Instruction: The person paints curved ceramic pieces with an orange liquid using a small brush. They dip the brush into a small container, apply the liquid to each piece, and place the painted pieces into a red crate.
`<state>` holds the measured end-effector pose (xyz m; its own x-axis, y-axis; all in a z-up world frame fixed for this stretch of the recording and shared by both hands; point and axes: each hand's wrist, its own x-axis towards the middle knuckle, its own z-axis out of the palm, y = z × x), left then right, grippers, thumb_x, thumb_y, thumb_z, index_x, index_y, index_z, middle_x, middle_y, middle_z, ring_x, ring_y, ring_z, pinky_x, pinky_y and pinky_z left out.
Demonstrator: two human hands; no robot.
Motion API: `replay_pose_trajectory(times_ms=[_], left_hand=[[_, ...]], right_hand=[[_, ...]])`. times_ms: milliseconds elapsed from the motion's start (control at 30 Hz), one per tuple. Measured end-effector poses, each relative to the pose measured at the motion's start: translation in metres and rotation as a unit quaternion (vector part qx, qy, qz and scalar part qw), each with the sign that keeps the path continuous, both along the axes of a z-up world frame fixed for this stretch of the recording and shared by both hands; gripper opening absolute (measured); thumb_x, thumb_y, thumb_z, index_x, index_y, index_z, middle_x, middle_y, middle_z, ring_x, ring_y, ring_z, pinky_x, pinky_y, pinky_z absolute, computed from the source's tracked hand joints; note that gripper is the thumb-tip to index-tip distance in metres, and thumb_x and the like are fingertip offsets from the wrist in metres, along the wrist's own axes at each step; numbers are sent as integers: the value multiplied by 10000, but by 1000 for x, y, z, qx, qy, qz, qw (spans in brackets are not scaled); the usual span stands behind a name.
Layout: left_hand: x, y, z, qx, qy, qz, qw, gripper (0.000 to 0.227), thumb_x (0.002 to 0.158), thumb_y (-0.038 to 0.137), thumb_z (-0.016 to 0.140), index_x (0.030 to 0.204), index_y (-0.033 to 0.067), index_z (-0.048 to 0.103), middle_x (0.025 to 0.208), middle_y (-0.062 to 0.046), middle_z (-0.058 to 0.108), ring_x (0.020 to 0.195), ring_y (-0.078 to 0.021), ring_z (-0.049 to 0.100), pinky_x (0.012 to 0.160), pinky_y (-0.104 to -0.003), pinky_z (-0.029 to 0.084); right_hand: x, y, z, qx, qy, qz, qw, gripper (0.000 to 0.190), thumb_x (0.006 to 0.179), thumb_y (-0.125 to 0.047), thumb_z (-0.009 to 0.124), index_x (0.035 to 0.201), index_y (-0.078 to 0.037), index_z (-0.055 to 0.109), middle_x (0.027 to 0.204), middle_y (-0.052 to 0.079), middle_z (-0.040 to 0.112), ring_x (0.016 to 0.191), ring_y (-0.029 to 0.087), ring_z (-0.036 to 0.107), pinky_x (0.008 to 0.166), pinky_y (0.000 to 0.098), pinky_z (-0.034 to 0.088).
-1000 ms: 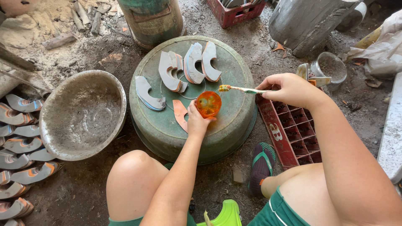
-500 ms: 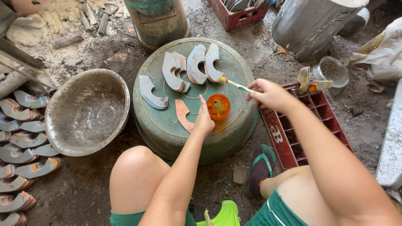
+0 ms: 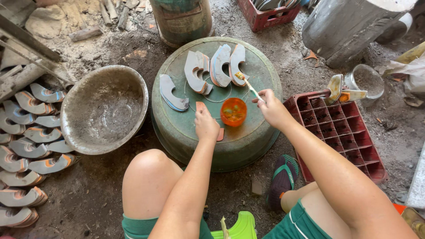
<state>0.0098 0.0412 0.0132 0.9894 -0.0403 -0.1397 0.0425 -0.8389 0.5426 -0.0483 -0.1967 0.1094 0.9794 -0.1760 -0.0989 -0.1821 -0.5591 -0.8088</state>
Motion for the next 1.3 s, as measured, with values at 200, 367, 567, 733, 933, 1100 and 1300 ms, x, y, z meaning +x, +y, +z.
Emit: replay_pose_trajectory(times_ms=[200, 367, 567, 733, 933, 1100, 1300], left_hand=[[-14, 12, 15, 1, 13, -4, 1000, 369, 937, 222, 702, 1293, 225, 607, 1492, -96, 485, 1361, -370, 527, 1030, -550, 507], [-21, 5, 33, 88, -3, -49, 995, 549, 924, 223, 686, 1405, 448, 546, 1629, -145, 232, 1433, -561, 259, 1025, -841, 233], [-30, 23, 36, 39, 45, -78, 995, 709, 911, 115, 596, 1544, 366, 401, 1684, -228, 127, 1162, -527, 572, 933, -604, 506], [-32, 40, 34, -52, -53, -58, 996, 631, 914, 142, 633, 1517, 218, 463, 1634, -252, 264, 1034, -459, 677, 834, -485, 568], [-2, 75, 105, -77, -420, -45, 903, 487, 967, 15, 629, 1433, 151, 593, 1660, -241, 295, 1417, -434, 529, 1117, -428, 508], [13, 97, 126, -129, -471, 49, 871, 491, 957, -59, 606, 1424, 91, 591, 1632, -253, 348, 1503, -433, 408, 1233, -482, 390], [-3, 58, 41, -20, 21, 46, 999, 418, 868, 404, 738, 1139, 89, 695, 1159, -200, 669, 1083, -417, 657, 892, -518, 542]], right_hand=[[-5, 6, 16, 19, 10, -1, 1000, 269, 1036, -131, 475, 1270, 1, 457, 1221, 139, 711, 1104, 246, 682, 961, 395, 509], [-8, 13, 20, 14, -13, 29, 999, 263, 1046, -132, 477, 1268, 7, 456, 1218, 140, 719, 1088, 252, 685, 970, 392, 506], [-3, 16, 31, -1, -35, 30, 999, 262, 1038, -131, 489, 1267, -4, 474, 1204, 138, 725, 1057, 251, 687, 927, 401, 525], [0, 37, 6, 33, 16, 71, 997, 282, 1035, -157, 458, 1280, -18, 440, 1230, 124, 711, 927, 268, 715, 846, 410, 561], [1, 42, -42, -48, -40, 91, 994, 298, 1042, -145, 487, 1296, 2, 437, 1147, 272, 691, 1039, 421, 675, 900, 479, 514], [0, 26, -58, -65, -10, 67, 996, 315, 1039, -149, 474, 1311, 1, 423, 1103, 285, 694, 1052, 443, 670, 910, 490, 507], [-5, 32, -65, -29, -46, 65, 996, 311, 1020, -125, 460, 1299, 4, 407, 1085, 254, 712, 1022, 418, 694, 898, 481, 514]])
